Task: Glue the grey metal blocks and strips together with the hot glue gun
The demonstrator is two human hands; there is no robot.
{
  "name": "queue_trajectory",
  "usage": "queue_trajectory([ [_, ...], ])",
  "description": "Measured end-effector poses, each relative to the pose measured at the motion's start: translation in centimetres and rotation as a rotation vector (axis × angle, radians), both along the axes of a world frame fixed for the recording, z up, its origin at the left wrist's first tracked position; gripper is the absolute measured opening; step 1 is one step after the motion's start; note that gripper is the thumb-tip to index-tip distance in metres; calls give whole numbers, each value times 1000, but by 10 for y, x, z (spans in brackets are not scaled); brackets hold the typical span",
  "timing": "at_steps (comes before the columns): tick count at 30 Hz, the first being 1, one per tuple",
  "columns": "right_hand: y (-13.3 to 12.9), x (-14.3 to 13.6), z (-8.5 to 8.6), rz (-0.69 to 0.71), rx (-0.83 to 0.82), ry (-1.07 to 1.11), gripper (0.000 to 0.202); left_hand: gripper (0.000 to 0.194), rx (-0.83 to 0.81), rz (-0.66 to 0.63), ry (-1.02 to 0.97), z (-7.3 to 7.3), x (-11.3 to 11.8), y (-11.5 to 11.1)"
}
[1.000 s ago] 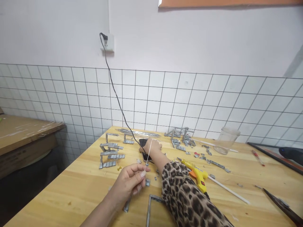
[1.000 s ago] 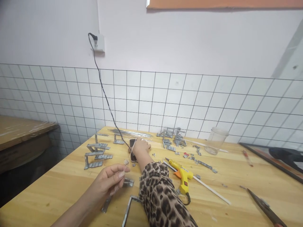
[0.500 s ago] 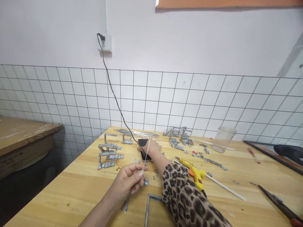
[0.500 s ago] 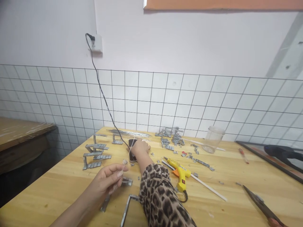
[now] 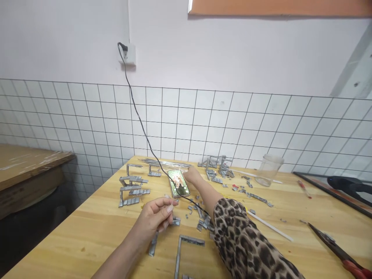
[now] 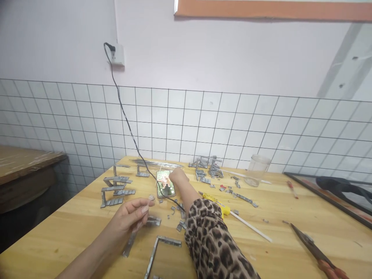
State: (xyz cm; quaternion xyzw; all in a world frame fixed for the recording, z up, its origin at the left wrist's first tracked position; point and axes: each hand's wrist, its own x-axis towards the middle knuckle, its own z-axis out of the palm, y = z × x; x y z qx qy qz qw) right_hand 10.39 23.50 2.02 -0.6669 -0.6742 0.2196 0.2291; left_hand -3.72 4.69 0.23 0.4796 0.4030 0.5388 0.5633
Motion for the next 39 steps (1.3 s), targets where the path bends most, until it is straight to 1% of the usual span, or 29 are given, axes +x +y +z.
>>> queue_trajectory([
  [2, -5, 8, 9, 18, -53, 60, 28, 37, -4, -18, 14, 1, 0, -1],
  [4, -15, 21, 19, 53, -68, 138, 28, 39, -21, -31, 45, 1, 0, -2],
  [6, -34, 38, 27, 106, -75, 229, 27, 40, -33, -55, 85, 2, 0, -3],
  [8, -62, 55, 31, 194, -100, 335, 26, 40, -29, -74, 122, 2, 2, -4],
  [10, -97, 69, 28, 312, -145, 462, 21, 39, -24, -91, 168, 2, 4, -5],
  [12, -132, 79, 22, 395, -173, 589, 25, 39, -21, -131, 211, 2, 7, -7],
  [15, -173, 83, 11, 448, -183, 742, 39, 40, -11, -212, 234, 4, 11, -12],
  [17, -188, 82, 6, 432, -167, 909, 35, 40, -12, -276, 238, 5, 15, -15],
  [19, -195, 81, 1, 401, -140, 1017, 29, 40, -9, -336, 244, 5, 17, -19],
  [21, -195, 80, -2, 353, -122, 1092, 27, 40, -18, -383, 246, 4, 18, -20],
  [23, -193, 83, -5, 288, -113, 1166, 29, 41, -43, -398, 243, 3, 17, -20],
  [26, -187, 94, -8, 180, -91, 1277, 31, 40, -83, -385, 212, 3, 13, -17],
  [28, -184, 103, -8, 105, -76, 1343, 30, 39, -98, -349, 179, 5, 10, -15],
  [30, -181, 112, -7, 53, -59, 1391, 30, 38, -108, -276, 174, 7, 8, -13],
  [32, -181, 116, -7, 31, -52, 1413, 31, 36, -99, -185, 198, 8, 7, -11],
  [34, -182, 115, -7, 38, -67, 1410, 32, 38, -76, -117, 202, 8, 7, -10],
  [37, -185, 108, -8, 84, -91, 1380, 32, 45, -10, -60, 149, 8, 8, -11],
  [39, -188, 103, -10, 116, -97, 1355, 32, 40, 23, -57, 136, 10, 10, -13],
])
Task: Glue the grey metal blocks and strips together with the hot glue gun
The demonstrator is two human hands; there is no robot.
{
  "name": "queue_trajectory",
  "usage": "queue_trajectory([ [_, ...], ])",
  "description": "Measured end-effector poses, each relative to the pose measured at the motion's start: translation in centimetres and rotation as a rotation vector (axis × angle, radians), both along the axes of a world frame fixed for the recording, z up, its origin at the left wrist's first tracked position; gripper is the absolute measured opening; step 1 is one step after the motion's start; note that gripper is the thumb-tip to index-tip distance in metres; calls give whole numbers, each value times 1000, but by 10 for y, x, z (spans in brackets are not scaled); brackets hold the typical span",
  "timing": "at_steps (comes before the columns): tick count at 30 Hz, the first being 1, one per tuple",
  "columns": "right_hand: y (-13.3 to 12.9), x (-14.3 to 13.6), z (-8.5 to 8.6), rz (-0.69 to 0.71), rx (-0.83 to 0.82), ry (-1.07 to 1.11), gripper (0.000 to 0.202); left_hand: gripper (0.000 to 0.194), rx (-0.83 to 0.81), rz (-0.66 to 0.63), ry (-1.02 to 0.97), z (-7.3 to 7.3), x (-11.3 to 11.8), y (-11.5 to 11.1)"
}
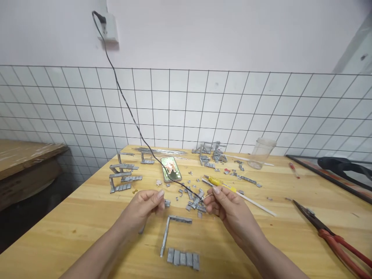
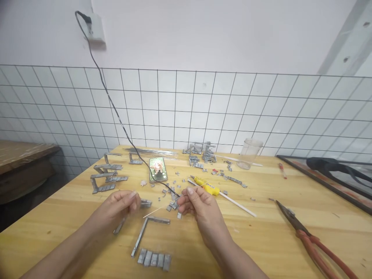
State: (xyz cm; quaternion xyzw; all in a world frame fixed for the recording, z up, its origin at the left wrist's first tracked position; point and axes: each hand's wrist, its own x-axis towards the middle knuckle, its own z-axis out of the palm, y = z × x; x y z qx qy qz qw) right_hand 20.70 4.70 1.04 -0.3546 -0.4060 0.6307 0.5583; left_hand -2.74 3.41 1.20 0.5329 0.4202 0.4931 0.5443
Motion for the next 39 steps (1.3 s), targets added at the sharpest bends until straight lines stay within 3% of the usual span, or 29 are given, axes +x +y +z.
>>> queue_trajectory([
  [3, -3, -6, -5, 35, 13, -31, 32, 28, -36, -71, 10, 2, 2, -3],
  [11, -6, -15, -8, 54, 57, -67, 31, 28, -164, -282, -20, -2, 8, -7],
  [20, -10, -31, -10, 72, 77, -120, 36, 42, -252, -314, 118, -10, 8, -4],
  [26, -13, -32, -3, 119, 110, -210, 38, 38, -233, -264, 119, -8, 10, -7],
  [29, -9, -16, 4, 78, 152, -304, 41, 34, -224, -197, 60, -3, 10, -8],
  [33, 6, 27, 10, -117, 174, -472, 36, 31, -248, -119, -6, 3, 6, -7],
  [39, 27, 83, -8, -262, 60, -789, 15, 31, -244, -179, -83, 3, 3, -2],
])
